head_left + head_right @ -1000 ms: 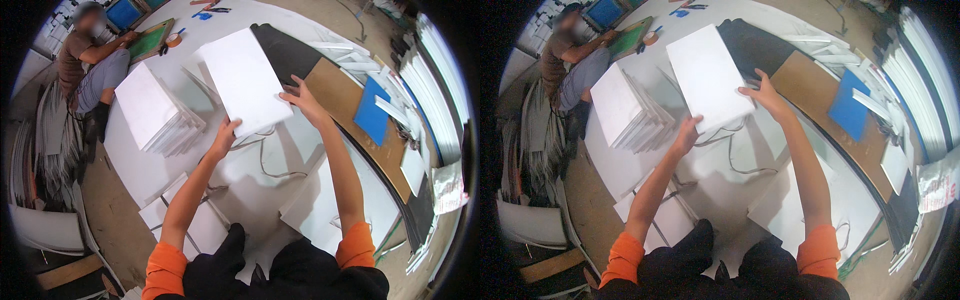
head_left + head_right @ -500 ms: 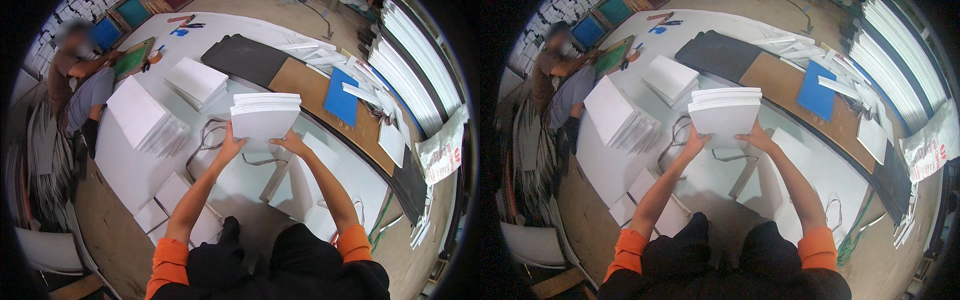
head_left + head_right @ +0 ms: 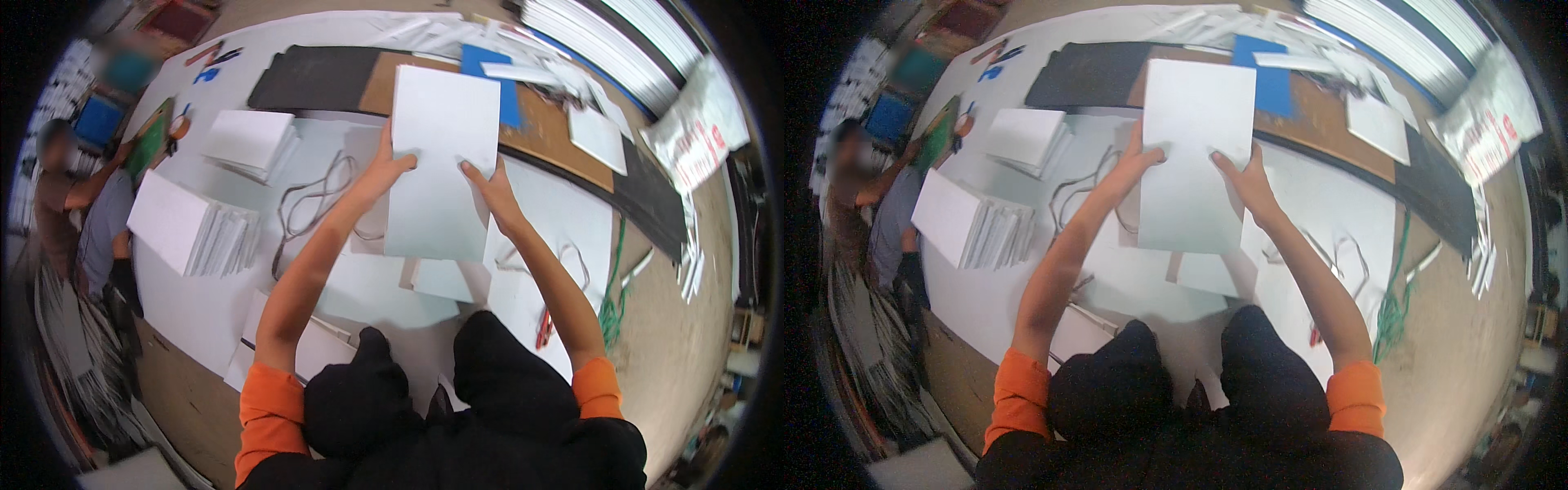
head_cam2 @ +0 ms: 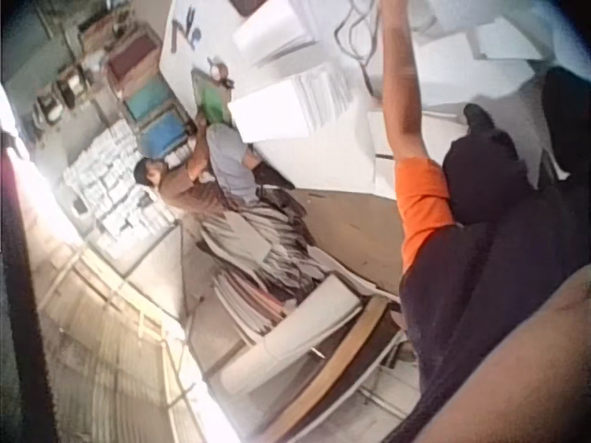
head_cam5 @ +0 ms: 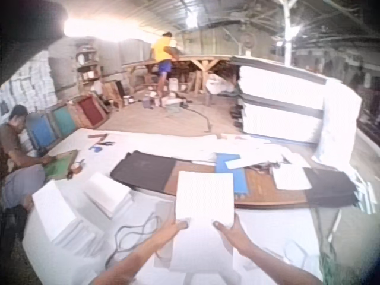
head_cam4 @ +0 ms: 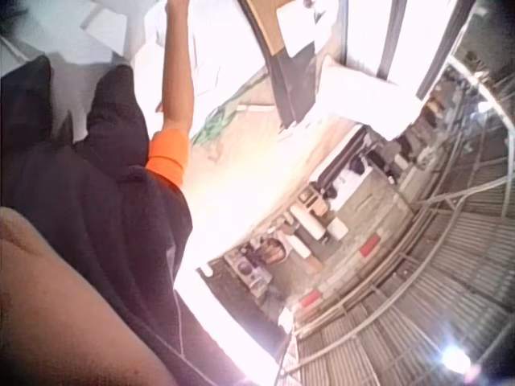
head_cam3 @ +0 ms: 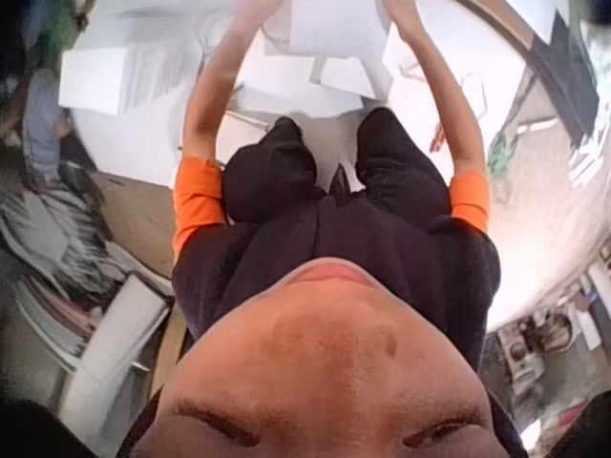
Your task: The person gathers a stack of white rectangular sheets on a workbench and secures them with a long strip of fabric. They wrap the fabric around the stack multiple times, tie a knot to hold the bundle together, and trim the excess fabric with a utility knife.
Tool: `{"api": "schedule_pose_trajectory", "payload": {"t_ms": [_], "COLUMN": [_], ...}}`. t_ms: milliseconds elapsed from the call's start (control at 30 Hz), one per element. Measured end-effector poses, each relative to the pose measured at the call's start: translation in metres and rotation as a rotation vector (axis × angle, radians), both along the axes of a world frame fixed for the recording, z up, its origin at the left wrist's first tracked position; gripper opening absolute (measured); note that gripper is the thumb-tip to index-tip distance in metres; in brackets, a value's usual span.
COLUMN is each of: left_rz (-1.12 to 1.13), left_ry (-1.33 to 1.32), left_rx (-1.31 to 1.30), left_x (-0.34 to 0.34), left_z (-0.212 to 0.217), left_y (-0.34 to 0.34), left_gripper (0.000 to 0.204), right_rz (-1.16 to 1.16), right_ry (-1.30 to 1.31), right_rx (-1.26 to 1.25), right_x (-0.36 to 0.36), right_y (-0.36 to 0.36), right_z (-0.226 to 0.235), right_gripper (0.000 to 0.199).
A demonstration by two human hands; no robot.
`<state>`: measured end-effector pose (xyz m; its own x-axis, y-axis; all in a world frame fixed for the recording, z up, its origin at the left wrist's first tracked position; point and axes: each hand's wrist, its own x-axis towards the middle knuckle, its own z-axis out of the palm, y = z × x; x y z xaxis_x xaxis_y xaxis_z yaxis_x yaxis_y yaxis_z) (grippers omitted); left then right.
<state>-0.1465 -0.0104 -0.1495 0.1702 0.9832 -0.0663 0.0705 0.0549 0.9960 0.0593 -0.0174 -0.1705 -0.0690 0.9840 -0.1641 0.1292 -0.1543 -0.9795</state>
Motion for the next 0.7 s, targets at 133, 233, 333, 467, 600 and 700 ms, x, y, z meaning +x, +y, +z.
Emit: {"api": "schedule_pose_trajectory", "payload": {"t_ms": [133,233,333,467,600,700], "left_rz": [-0.132,-0.112,-0.062,-0.038,0.204,0.546], "left_ry": [-0.097,0.067,0.571,0.107,0.218,0.182], "left_rx": [-0.209,-0.248,-0.126,-0.062,-0.012,0.099], "left_x": [0.053,0.063,0.074,0.065,0.029,-0.045], "left_z": [-0.055,-0.094,-0.103,-0.136,-0.118,-0.116], "left_y": [-0.030,-0.047,-0.066,-0.061,-0.049,-0.026], "left_gripper": [0.068,0.068,0.069,0.071,0.067,0.062], "right_rz": [-0.163,-0.130,-0.055,-0.090,-0.266,-0.114], "right_ry": [-0.120,-0.365,-0.711,-0.692,-0.705,-0.525], "right_rx": [-0.184,-0.248,-0.293,-0.247,0.102,0.413], "right_x": [0.045,0.052,0.058,0.061,0.052,-0.004], "right_y": [-0.062,-0.091,-0.100,-0.085,-0.041,0.021], "right_z": [-0.040,-0.066,-0.082,-0.106,-0.078,-0.043], "right_gripper": [0.077,0.080,0.096,0.095,0.081,0.064]}}
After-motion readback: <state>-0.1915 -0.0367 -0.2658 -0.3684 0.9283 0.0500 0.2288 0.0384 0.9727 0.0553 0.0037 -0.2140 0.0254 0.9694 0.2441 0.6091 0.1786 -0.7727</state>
